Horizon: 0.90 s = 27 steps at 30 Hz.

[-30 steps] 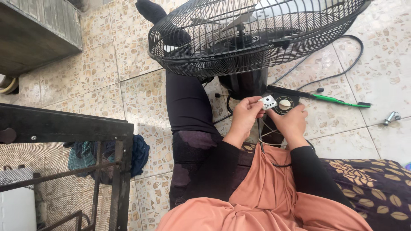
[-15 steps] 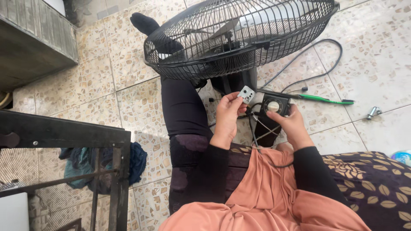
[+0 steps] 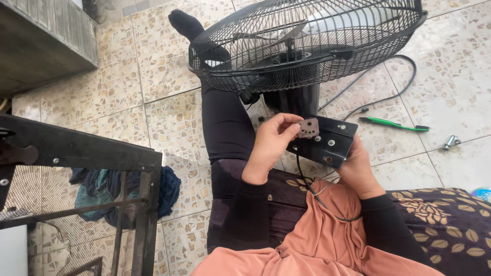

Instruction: The person sits on the floor and repairs a black pedestal fan. They connect wires to a small white electrical component, insert it into the fan's base, and then reattach the front fan cage, securing it with a screwdriver.

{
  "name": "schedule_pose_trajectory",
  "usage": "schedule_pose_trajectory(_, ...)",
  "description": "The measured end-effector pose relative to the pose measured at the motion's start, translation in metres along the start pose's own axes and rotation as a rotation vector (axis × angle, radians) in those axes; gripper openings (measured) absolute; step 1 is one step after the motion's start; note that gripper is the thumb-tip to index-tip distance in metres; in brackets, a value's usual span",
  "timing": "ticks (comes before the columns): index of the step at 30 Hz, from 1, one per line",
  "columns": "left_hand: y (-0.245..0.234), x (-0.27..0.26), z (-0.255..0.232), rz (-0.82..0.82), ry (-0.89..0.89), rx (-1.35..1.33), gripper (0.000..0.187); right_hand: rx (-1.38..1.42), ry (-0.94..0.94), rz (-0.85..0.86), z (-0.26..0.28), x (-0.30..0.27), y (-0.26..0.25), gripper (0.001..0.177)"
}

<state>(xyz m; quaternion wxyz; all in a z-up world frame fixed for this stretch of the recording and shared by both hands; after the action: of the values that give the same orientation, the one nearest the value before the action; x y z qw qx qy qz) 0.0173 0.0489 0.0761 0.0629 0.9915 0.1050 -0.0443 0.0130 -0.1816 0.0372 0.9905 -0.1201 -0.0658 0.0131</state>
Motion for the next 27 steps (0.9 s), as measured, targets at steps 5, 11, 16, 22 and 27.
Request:
schedule_pose_trajectory(5, 0.011, 0.006, 0.021, 0.097, -0.025, 0.103, 0.019, -0.003, 0.009, -0.005, -0.009, 0.001, 0.000, 0.072)
schedule_pose_trajectory(11, 0.011, 0.014, 0.036, -0.087, -0.023, -0.041, 0.018, -0.142, -0.039, -0.023, 0.009, 0.002, 0.000, 0.066)
schedule_pose_trajectory(16, -0.001, 0.023, 0.046, -0.185, -0.122, -0.194, 0.019, -0.466, 0.013, -0.100, 0.025, 0.009, -0.002, 0.067)
schedule_pose_trajectory(22, 0.007, 0.022, 0.053, -0.125, -0.191, -0.078, 0.021, -0.316, 0.209, -0.184, -0.006, 0.017, -0.011, 0.072)
schedule_pose_trajectory(27, 0.010, 0.030, 0.072, -0.124, -0.277, -0.169, 0.019, 0.205, 0.418, -0.199, -0.064, 0.020, -0.020, 0.054)
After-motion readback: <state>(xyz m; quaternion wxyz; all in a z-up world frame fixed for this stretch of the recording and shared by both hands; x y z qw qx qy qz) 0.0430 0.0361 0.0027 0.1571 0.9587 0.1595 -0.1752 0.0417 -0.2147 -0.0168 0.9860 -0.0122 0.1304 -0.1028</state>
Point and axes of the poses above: each hand's wrist, its own x-axis towards the middle knuckle, its own y-axis out of the palm, z = x × y, the point moved 3 cm from there along x, towards the middle knuckle, and after that the axes turned 9 degrees about -z, right-handed, at the moved point
